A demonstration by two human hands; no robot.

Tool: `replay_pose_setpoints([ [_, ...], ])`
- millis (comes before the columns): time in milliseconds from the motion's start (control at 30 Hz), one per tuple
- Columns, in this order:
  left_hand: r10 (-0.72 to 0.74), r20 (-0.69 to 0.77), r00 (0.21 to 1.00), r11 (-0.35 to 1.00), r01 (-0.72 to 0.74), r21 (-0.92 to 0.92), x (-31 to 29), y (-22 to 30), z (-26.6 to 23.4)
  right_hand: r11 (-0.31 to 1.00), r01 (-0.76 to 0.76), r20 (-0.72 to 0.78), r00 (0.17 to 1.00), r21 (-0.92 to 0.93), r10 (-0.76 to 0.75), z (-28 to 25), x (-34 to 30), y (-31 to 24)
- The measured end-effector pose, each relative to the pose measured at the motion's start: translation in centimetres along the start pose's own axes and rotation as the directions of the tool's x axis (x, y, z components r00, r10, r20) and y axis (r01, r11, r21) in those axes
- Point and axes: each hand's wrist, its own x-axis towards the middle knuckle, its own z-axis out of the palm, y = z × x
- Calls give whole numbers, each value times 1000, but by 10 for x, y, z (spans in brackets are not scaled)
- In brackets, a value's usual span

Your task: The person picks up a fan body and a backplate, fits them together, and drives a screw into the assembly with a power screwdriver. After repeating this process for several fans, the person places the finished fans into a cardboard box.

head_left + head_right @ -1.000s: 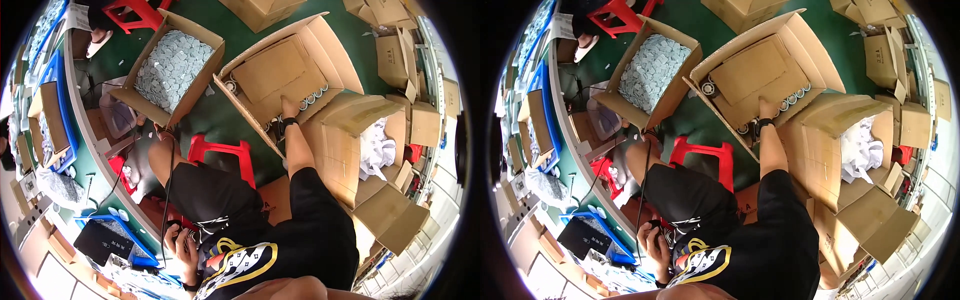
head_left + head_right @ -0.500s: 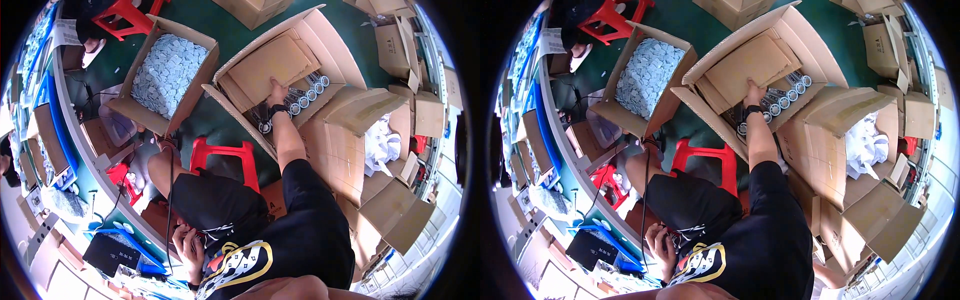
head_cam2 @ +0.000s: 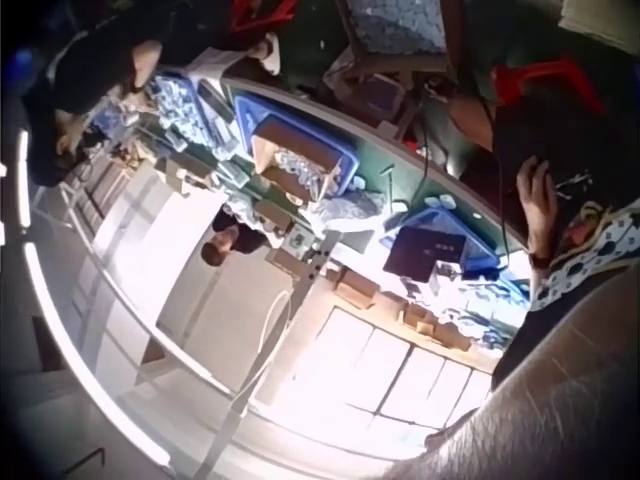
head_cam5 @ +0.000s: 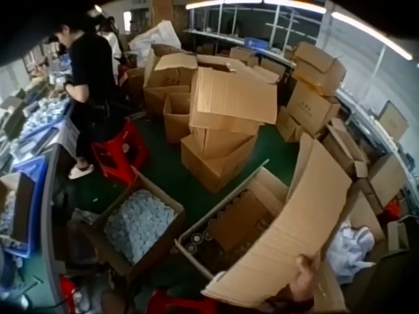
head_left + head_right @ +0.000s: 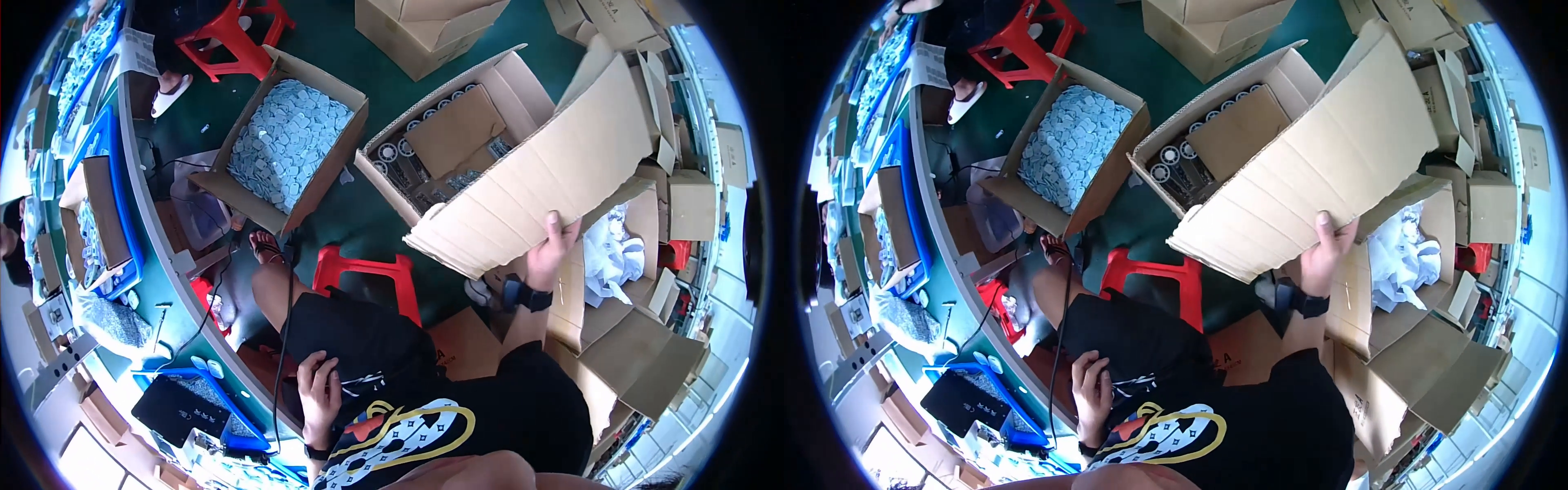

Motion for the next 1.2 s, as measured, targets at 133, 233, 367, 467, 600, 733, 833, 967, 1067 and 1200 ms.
replay_pose_setpoints([
  [133, 33, 4, 999, 999, -33, 19, 9, -2, 1, 999, -33, 284, 958, -33, 41, 67, 43, -41],
  [233, 27, -5, 1000, 999, -27, 33, 10, -4, 2, 970, -184, 498, 834, -156, 238, 162, 95, -31],
  [367, 7, -34, 999, 1000, -7, -2, 12, -5, 3, 878, -340, 638, 604, -336, 478, 226, 199, 46],
  [467, -38, -61, 997, 999, 37, -9, 11, -8, -1, 772, -333, 587, 508, -541, 631, 259, 223, 101],
  [600, -108, -60, 992, 993, 106, -43, 10, -7, -5, 598, -336, 465, 398, -728, 790, 254, 219, 137],
  [733, -122, -53, 991, 992, 120, -31, 14, -9, 3, 583, -153, 460, 469, -798, 754, 240, 244, 140],
  [833, -148, -60, 987, 989, 146, -34, 13, -7, 4, 402, 379, 515, 798, -833, 314, 217, 234, 129],
  [967, -178, -87, 980, 983, 173, -64, 23, -4, 9, 743, 408, 255, 913, -530, -320, 143, 165, 78],
  [1067, -157, -58, 986, 987, 154, -54, 21, -5, 10, 956, -80, -96, 994, -283, 55, 60, 143, 166],
  [1200, -166, -30, 986, 986, 166, -20, 15, -12, 8, 447, -559, -73, 678, -699, 732, 48, 70, 289],
])
